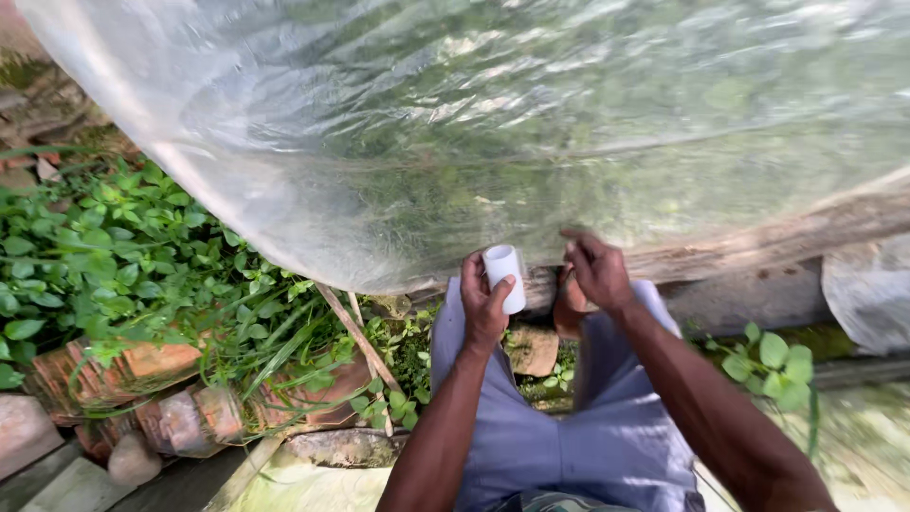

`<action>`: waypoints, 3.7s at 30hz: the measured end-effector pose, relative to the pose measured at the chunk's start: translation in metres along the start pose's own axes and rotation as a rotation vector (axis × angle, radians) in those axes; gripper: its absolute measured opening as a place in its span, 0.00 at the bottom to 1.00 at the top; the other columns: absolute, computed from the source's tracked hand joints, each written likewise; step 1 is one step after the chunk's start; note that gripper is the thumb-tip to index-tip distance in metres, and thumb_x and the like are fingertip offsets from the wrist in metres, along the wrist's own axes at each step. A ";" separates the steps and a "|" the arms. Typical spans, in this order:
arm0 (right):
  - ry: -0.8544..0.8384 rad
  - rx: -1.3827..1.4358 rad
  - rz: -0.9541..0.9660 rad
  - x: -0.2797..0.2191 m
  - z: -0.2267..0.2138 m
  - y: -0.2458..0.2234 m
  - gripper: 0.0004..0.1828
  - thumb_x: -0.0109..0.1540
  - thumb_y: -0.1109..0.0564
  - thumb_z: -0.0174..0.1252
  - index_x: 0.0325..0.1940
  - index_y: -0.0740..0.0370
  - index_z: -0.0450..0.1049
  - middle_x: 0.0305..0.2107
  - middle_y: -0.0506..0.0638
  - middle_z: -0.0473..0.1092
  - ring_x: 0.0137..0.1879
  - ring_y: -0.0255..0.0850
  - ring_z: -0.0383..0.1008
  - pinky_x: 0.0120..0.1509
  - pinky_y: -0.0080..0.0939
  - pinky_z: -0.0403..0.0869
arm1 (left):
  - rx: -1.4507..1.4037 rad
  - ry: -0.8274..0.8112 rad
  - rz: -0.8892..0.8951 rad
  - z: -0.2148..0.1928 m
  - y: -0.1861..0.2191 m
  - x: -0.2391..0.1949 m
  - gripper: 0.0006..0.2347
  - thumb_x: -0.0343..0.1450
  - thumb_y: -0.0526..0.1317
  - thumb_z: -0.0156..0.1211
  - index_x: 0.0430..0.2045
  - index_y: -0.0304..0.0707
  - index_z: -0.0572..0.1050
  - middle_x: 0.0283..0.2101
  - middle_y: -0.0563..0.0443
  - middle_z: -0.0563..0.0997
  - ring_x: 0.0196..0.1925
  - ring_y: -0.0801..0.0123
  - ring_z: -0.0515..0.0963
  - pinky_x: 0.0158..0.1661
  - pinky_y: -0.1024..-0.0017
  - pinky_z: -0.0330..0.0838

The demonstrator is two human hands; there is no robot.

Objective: The person walks along a greenhouse covered with a plastic sheet, then kneels to apply clear adhesive tape over a tear using a roll and scissors. They repeat this process at multiple locations along the sheet.

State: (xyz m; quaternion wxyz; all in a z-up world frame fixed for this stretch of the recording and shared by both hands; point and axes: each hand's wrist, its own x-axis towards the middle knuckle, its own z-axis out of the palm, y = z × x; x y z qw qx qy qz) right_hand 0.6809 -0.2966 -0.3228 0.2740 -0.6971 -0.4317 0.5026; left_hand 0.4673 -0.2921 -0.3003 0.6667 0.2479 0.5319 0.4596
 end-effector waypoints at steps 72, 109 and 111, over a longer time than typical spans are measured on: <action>0.318 0.214 -0.588 0.095 0.011 0.046 0.16 0.64 0.58 0.57 0.55 0.68 0.68 0.68 0.59 0.64 0.47 0.43 0.80 0.45 0.39 0.83 | 0.121 -0.665 0.634 0.011 -0.057 0.146 0.20 0.63 0.32 0.64 0.48 0.29 0.65 0.80 0.43 0.50 0.55 0.60 0.84 0.48 0.65 0.86; 0.191 0.107 -0.626 0.058 0.010 0.066 0.09 0.66 0.55 0.65 0.37 0.64 0.77 0.20 0.40 0.67 0.26 0.25 0.59 0.28 0.33 0.59 | 0.398 -0.732 0.434 -0.003 -0.079 0.139 0.28 0.66 0.48 0.75 0.57 0.31 0.74 0.50 0.41 0.83 0.52 0.62 0.84 0.52 0.62 0.84; 0.225 0.074 -0.633 0.058 0.012 0.066 0.09 0.66 0.56 0.65 0.37 0.64 0.77 0.21 0.40 0.69 0.26 0.25 0.59 0.28 0.33 0.59 | 0.423 -0.694 0.444 -0.003 -0.079 0.135 0.27 0.66 0.49 0.75 0.56 0.31 0.76 0.48 0.42 0.84 0.50 0.63 0.85 0.49 0.63 0.85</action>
